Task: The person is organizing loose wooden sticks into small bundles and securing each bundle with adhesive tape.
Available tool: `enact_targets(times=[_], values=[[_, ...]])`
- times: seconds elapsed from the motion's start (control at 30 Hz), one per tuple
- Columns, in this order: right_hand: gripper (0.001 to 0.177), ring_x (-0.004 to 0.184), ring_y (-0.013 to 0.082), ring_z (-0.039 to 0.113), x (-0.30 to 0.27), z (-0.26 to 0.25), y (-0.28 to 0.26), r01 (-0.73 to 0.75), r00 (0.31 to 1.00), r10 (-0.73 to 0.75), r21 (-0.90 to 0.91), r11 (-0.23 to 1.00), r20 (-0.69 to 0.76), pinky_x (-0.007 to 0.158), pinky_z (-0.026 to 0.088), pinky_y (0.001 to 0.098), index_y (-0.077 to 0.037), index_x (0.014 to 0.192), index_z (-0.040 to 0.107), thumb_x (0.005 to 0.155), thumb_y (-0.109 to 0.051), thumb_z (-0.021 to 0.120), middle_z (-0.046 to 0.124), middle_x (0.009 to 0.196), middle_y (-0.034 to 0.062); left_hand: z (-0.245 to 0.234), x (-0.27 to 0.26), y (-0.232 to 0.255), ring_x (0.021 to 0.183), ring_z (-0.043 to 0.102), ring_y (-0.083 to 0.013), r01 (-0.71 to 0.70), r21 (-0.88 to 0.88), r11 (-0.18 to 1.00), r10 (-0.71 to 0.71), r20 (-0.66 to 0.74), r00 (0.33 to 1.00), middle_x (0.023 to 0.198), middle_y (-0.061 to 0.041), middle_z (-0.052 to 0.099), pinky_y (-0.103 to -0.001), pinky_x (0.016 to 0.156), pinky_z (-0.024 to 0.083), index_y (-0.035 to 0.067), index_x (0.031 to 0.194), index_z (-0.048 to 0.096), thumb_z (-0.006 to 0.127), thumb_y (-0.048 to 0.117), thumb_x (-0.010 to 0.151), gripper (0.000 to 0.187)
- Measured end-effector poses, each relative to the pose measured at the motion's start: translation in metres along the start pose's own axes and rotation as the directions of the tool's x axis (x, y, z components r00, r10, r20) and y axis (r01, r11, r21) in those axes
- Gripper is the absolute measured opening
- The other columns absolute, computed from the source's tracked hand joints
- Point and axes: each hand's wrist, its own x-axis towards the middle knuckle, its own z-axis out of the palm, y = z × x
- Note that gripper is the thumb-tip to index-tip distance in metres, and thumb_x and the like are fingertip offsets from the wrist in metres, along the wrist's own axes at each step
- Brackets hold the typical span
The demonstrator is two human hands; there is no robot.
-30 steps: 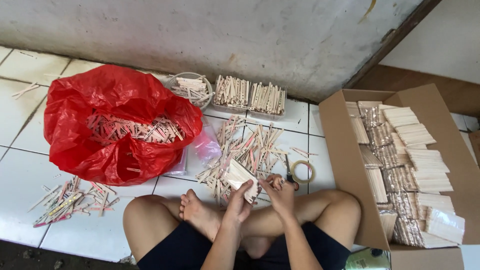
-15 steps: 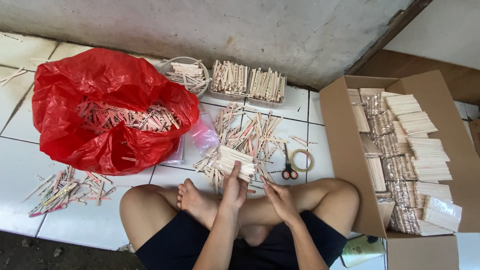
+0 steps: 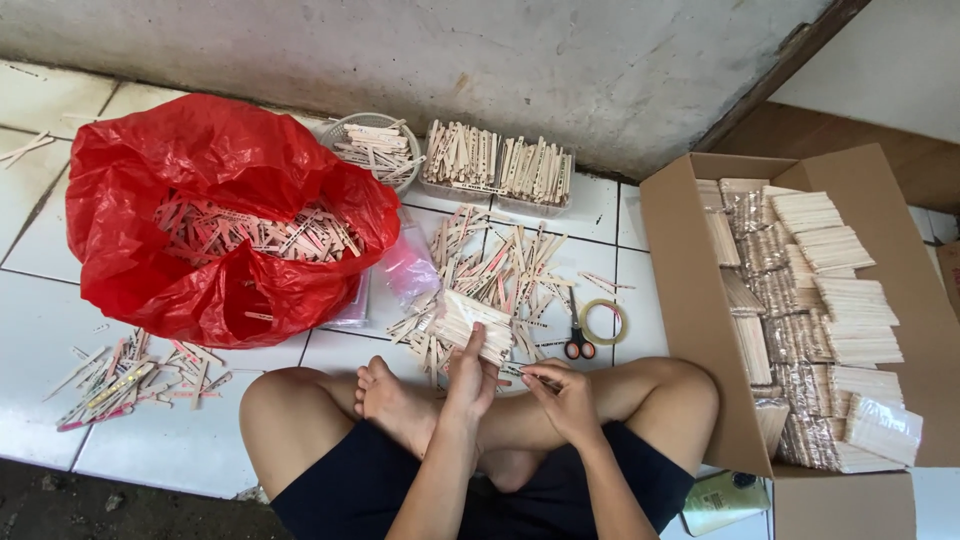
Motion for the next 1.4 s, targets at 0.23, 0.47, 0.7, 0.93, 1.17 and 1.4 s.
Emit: enact_targets(times=[0.23, 0.47, 0.7, 0.93, 1.17, 1.4], values=[[0.017, 0.083, 0.024, 0.077, 0.0, 0.001, -0.011, 0.061, 0.998, -0.059, -0.1, 0.993, 0.026, 0.075, 0.059, 0.0364, -0.016, 0.091, 0.087, 0.08, -0.005, 0.081, 0.082, 0.085, 0.0076, -0.008, 0.005, -0.007, 0.114, 0.069, -0.0334, 0.014, 0.063, 0.998, -0.016, 0.039, 0.999, 0.128, -0.026, 0.067, -0.045, 0.099, 0.058, -0.004, 0.13, 0.059, 0.069, 0.022, 0.099, 0.041], [0.031, 0.079, 0.0232, 0.073, -0.005, 0.016, -0.013, 0.05, 0.995, -0.061, -0.133, 0.99, -0.081, 0.071, 0.062, 0.0346, -0.008, 0.104, 0.07, 0.075, 0.0, 0.079, 0.073, 0.081, 0.0099, 0.016, -0.019, 0.001, 0.095, 0.069, -0.0216, 0.018, 0.052, 0.999, -0.02, 0.041, 0.999, 0.109, -0.017, 0.07, -0.033, 0.082, 0.058, -0.006, 0.122, 0.061, 0.066, 0.019, 0.099, 0.033], [0.024, 0.08, 0.013, 0.077, -0.017, -0.001, -0.017, 0.046, 0.991, -0.047, -0.014, 0.999, -0.128, 0.071, 0.06, 0.022, -0.002, 0.104, 0.077, 0.082, 0.004, 0.07, 0.082, 0.093, 0.0081, 0.013, -0.017, 0.016, 0.068, 0.064, -0.0158, 0.019, 0.108, 0.994, -0.024, 0.05, 0.998, 0.088, -0.014, 0.069, -0.023, 0.046, 0.047, -0.009, 0.109, 0.066, 0.059, 0.025, 0.103, 0.036], [0.018, 0.071, 0.01, 0.073, -0.013, -0.001, -0.015, -0.058, 0.992, 0.064, 0.057, 0.997, -0.108, 0.067, 0.056, 0.0205, 0.002, 0.096, 0.079, 0.081, 0.006, 0.07, 0.081, 0.083, 0.0062, 0.013, -0.019, 0.015, 0.072, 0.066, -0.0157, 0.025, 0.069, 0.997, -0.033, 0.111, 0.993, 0.092, -0.014, 0.07, -0.021, 0.053, 0.049, -0.005, 0.115, 0.064, 0.061, 0.023, 0.102, 0.032], [0.018, 0.071, 0.0106, 0.07, -0.013, -0.007, -0.023, 0.045, 0.999, -0.046, 0.027, 0.999, 0.023, 0.066, 0.056, 0.0213, 0.002, 0.096, 0.077, 0.08, 0.008, 0.071, 0.079, 0.087, 0.0056, 0.017, -0.025, 0.02, 0.055, 0.062, -0.0177, 0.046, 0.14, 0.989, -0.061, 0.107, 0.992, 0.08, -0.015, 0.07, -0.026, 0.036, 0.042, -0.006, 0.105, 0.067, 0.062, 0.028, 0.101, 0.035], [0.016, 0.075, 0.014, 0.07, -0.011, -0.017, -0.035, 0.106, 0.988, -0.101, -0.041, 0.994, 0.114, 0.071, 0.056, 0.023, 0.003, 0.087, 0.078, 0.075, 0.01, 0.071, 0.079, 0.088, 0.0053, 0.019, -0.027, 0.016, 0.068, 0.066, -0.0187, 0.033, 0.11, 0.993, -0.043, 0.093, 0.995, 0.094, -0.017, 0.07, -0.024, 0.047, 0.05, -0.008, 0.122, 0.062, 0.061, 0.023, 0.1, 0.038]])
